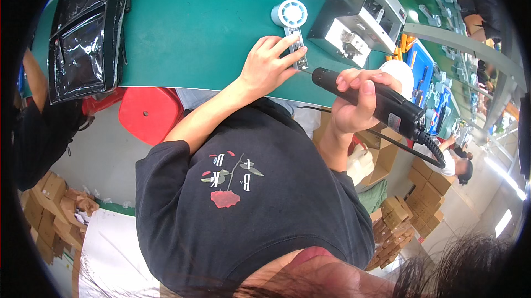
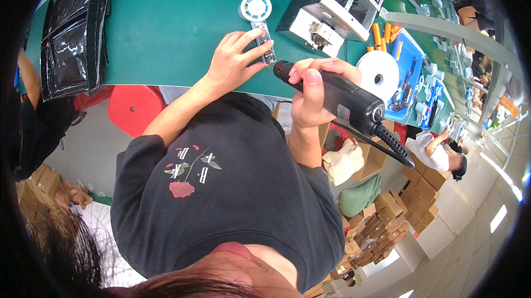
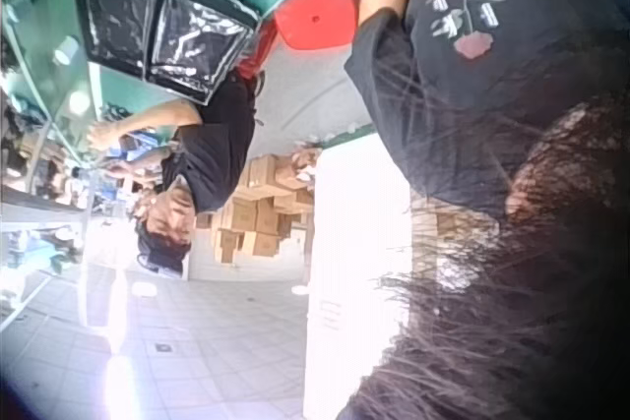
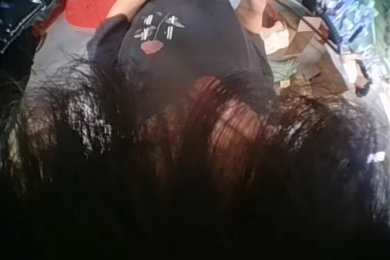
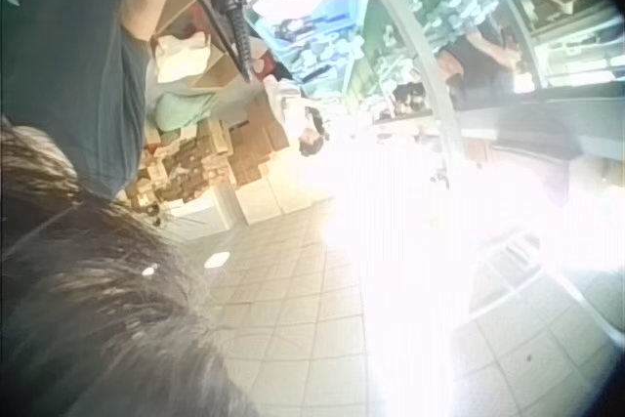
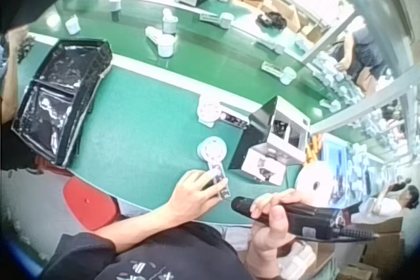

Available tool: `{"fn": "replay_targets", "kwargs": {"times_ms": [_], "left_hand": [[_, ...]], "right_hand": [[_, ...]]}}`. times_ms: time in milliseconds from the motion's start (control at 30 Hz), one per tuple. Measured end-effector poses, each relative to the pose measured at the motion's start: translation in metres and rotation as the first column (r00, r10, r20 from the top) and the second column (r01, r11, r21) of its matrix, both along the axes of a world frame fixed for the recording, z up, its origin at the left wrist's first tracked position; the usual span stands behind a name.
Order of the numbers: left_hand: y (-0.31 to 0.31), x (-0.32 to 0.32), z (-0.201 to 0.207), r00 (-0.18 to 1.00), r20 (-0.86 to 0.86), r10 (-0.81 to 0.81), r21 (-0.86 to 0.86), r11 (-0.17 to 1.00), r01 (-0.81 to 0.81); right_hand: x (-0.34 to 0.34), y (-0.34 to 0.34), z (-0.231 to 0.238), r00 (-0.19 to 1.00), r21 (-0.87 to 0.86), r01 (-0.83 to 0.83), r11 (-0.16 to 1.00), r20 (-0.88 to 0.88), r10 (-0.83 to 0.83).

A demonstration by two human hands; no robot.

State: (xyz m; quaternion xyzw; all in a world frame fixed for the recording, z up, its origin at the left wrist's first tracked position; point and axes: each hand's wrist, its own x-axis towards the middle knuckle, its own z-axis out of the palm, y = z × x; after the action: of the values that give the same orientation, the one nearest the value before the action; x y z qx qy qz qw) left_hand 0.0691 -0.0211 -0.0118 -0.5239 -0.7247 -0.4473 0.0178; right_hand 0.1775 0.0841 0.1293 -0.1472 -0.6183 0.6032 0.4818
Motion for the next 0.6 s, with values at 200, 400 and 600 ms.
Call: {"fn": "replay_targets", "kwargs": {"times_ms": [200, 400, 600], "left_hand": [[0.0001, 0.0004, 0.0025, 1.000, -0.009, 0.003, 0.000, 1.000, -0.003], [0.0015, -0.0002, 0.0007, 1.000, 0.006, 0.003, 0.020, 1.000, -0.003], [0.0016, 0.0005, 0.0000, 1.000, 0.004, 0.007, 0.021, 1.000, -0.008]], "right_hand": [[-0.0047, -0.0018, -0.0008, 1.000, 0.118, -0.018, 0.993, 0.023, 0.015], [-0.0019, -0.0008, 0.0016, 1.000, -0.008, -0.018, 1.000, 0.000, 0.018], [-0.0029, -0.0009, 0.0037, 1.000, -0.013, -0.026, 1.000, 0.000, 0.026]]}}
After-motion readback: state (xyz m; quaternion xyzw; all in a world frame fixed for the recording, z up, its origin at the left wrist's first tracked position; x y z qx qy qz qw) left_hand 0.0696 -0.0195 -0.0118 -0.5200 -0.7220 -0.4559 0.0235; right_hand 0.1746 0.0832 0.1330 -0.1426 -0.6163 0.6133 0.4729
